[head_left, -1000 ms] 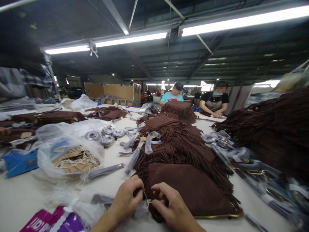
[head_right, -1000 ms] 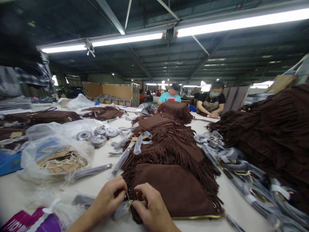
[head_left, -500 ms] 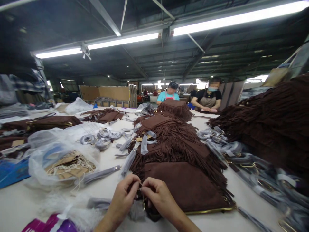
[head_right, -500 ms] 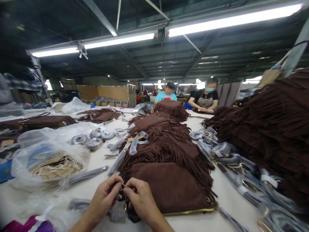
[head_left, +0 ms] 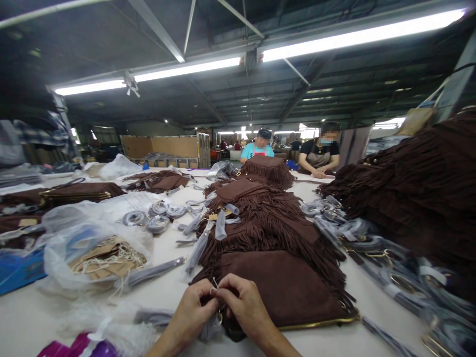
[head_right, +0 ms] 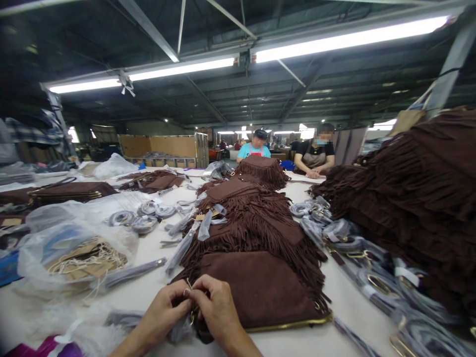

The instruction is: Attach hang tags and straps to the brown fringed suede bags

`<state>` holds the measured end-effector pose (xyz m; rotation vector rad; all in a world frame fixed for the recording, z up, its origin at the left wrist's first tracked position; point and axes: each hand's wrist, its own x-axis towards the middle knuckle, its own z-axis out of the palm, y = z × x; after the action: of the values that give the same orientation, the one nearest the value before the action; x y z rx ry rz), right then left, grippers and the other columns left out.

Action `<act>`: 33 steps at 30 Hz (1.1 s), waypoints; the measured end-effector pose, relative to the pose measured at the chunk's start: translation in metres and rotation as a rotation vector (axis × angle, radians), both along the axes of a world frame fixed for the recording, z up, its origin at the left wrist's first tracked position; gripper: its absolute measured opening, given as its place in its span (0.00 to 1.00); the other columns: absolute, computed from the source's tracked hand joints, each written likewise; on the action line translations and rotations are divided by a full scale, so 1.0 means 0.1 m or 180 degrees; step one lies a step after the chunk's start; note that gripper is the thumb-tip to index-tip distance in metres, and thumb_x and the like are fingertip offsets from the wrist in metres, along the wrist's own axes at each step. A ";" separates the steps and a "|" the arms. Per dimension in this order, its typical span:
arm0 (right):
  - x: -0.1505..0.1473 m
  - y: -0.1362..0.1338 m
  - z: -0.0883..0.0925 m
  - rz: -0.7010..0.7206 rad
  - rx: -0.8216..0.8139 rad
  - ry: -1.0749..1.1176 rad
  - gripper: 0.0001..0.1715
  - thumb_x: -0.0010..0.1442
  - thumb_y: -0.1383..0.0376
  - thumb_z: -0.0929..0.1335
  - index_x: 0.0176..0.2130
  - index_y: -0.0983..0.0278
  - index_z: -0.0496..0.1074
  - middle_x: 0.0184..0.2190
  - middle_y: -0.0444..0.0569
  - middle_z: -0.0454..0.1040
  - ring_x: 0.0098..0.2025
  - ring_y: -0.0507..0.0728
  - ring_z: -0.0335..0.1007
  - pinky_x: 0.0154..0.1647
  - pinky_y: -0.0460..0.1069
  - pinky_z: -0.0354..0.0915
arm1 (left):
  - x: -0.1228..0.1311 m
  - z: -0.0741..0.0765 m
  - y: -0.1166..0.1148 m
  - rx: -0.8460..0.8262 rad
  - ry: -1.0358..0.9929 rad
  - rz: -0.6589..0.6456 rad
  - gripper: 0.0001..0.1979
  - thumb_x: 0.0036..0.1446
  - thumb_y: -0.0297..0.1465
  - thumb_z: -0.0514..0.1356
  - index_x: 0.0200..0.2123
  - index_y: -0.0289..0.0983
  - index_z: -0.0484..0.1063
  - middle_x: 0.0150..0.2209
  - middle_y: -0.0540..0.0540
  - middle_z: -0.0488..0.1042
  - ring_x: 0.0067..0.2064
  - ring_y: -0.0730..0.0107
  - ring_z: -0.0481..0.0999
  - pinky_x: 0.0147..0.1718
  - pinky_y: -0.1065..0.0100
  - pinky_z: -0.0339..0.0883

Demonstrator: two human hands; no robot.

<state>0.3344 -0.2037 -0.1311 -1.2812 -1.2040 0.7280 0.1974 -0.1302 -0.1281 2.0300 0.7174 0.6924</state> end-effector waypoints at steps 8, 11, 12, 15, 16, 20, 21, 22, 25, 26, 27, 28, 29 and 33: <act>0.04 0.01 -0.03 -0.0043 0.0055 0.0056 0.05 0.53 0.64 0.67 0.28 0.63 0.71 0.19 0.40 0.68 0.17 0.49 0.62 0.18 0.43 0.58 | 0.00 0.00 0.00 -0.0041 0.0035 0.0081 0.08 0.49 0.32 0.54 0.22 0.37 0.68 0.24 0.50 0.69 0.30 0.66 0.68 0.32 0.68 0.61; 0.03 0.01 -0.02 -0.0058 0.0075 0.0057 0.06 0.54 0.63 0.67 0.27 0.63 0.69 0.19 0.39 0.67 0.17 0.49 0.60 0.18 0.43 0.56 | 0.00 0.03 -0.01 -0.0084 0.0102 0.0065 0.10 0.50 0.35 0.55 0.24 0.36 0.73 0.26 0.48 0.72 0.32 0.64 0.71 0.34 0.67 0.62; 0.03 0.01 -0.02 -0.0070 0.0089 0.0046 0.06 0.54 0.63 0.68 0.27 0.63 0.69 0.19 0.39 0.66 0.17 0.49 0.60 0.17 0.43 0.56 | 0.00 0.04 -0.01 -0.0103 0.0109 0.0042 0.11 0.50 0.35 0.55 0.25 0.36 0.74 0.27 0.47 0.73 0.33 0.63 0.72 0.35 0.67 0.63; 0.03 0.01 -0.03 -0.0040 0.0129 0.0015 0.04 0.54 0.64 0.67 0.28 0.62 0.69 0.20 0.38 0.67 0.17 0.49 0.60 0.18 0.43 0.56 | -0.01 0.04 -0.01 -0.0172 0.0054 -0.0070 0.10 0.49 0.34 0.56 0.25 0.36 0.75 0.28 0.48 0.74 0.34 0.63 0.72 0.37 0.67 0.63; 0.03 0.00 -0.04 -0.0013 0.0147 -0.0020 0.03 0.54 0.65 0.67 0.29 0.62 0.69 0.20 0.38 0.67 0.17 0.49 0.61 0.18 0.43 0.57 | -0.02 0.04 -0.01 -0.0197 0.0024 -0.0092 0.10 0.49 0.34 0.57 0.24 0.36 0.75 0.27 0.48 0.73 0.34 0.64 0.72 0.37 0.67 0.63; 0.05 0.00 -0.03 0.0007 0.0233 -0.0244 0.03 0.55 0.67 0.65 0.30 0.62 0.70 0.22 0.39 0.69 0.18 0.49 0.63 0.20 0.43 0.59 | -0.01 0.01 0.00 -0.0245 -0.0043 -0.0062 0.09 0.48 0.35 0.58 0.22 0.37 0.72 0.25 0.50 0.70 0.31 0.66 0.70 0.35 0.67 0.63; 0.06 -0.01 -0.03 -0.0011 0.0248 -0.0286 0.03 0.55 0.67 0.65 0.30 0.61 0.70 0.22 0.39 0.70 0.19 0.49 0.63 0.20 0.43 0.59 | -0.01 0.01 0.00 -0.0241 -0.0041 -0.0051 0.09 0.48 0.35 0.58 0.21 0.37 0.71 0.25 0.50 0.70 0.31 0.67 0.69 0.35 0.67 0.63; 0.06 -0.01 -0.03 -0.0027 0.0257 -0.0315 0.03 0.55 0.68 0.65 0.30 0.61 0.70 0.22 0.39 0.70 0.19 0.49 0.63 0.20 0.43 0.59 | -0.01 0.01 0.00 -0.0235 -0.0035 -0.0041 0.09 0.48 0.35 0.58 0.21 0.37 0.71 0.24 0.50 0.69 0.30 0.67 0.68 0.35 0.67 0.62; 0.07 -0.01 -0.02 -0.0062 0.0255 -0.0360 0.03 0.55 0.67 0.66 0.30 0.61 0.70 0.23 0.40 0.71 0.19 0.50 0.64 0.21 0.43 0.59 | 0.00 0.01 0.01 -0.0259 -0.0017 -0.0019 0.09 0.47 0.36 0.59 0.20 0.37 0.70 0.24 0.51 0.69 0.30 0.68 0.67 0.34 0.68 0.62; 0.07 -0.01 -0.02 -0.0072 0.0245 -0.0357 0.03 0.55 0.67 0.65 0.30 0.61 0.70 0.23 0.40 0.71 0.19 0.50 0.65 0.21 0.43 0.59 | 0.00 0.01 0.02 -0.0296 -0.0014 -0.0027 0.10 0.47 0.36 0.59 0.20 0.37 0.69 0.23 0.51 0.69 0.29 0.68 0.67 0.33 0.68 0.61; 0.07 -0.01 -0.02 -0.0076 0.0236 -0.0348 0.03 0.55 0.67 0.65 0.30 0.62 0.69 0.22 0.40 0.70 0.19 0.50 0.65 0.21 0.43 0.59 | 0.00 0.00 0.02 -0.0348 -0.0021 -0.0037 0.10 0.46 0.37 0.60 0.20 0.37 0.69 0.23 0.51 0.69 0.29 0.68 0.67 0.33 0.68 0.61; 0.07 -0.01 -0.02 -0.0070 0.0231 -0.0338 0.03 0.55 0.67 0.65 0.29 0.62 0.69 0.21 0.40 0.70 0.19 0.50 0.64 0.21 0.43 0.59 | -0.01 0.00 0.03 -0.0405 -0.0030 -0.0055 0.10 0.46 0.37 0.60 0.21 0.37 0.70 0.24 0.51 0.69 0.30 0.67 0.67 0.33 0.68 0.61; 0.06 -0.01 -0.02 -0.0055 0.0230 -0.0321 0.03 0.55 0.66 0.65 0.29 0.62 0.69 0.21 0.40 0.69 0.19 0.50 0.64 0.21 0.43 0.59 | -0.01 0.00 0.04 -0.0454 -0.0041 -0.0070 0.10 0.46 0.37 0.60 0.21 0.37 0.70 0.24 0.50 0.69 0.30 0.67 0.67 0.33 0.67 0.61; 0.05 -0.01 -0.03 0.0020 0.0217 -0.0226 0.03 0.54 0.66 0.66 0.29 0.62 0.69 0.21 0.39 0.69 0.18 0.50 0.64 0.21 0.43 0.59 | -0.01 -0.01 0.05 -0.0530 -0.0044 -0.0114 0.10 0.46 0.38 0.59 0.22 0.37 0.69 0.24 0.50 0.69 0.29 0.68 0.66 0.32 0.67 0.61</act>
<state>0.3398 -0.2051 -0.1339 -1.2563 -1.2802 0.6452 0.1968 -0.1250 -0.1294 1.8799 0.7051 0.6051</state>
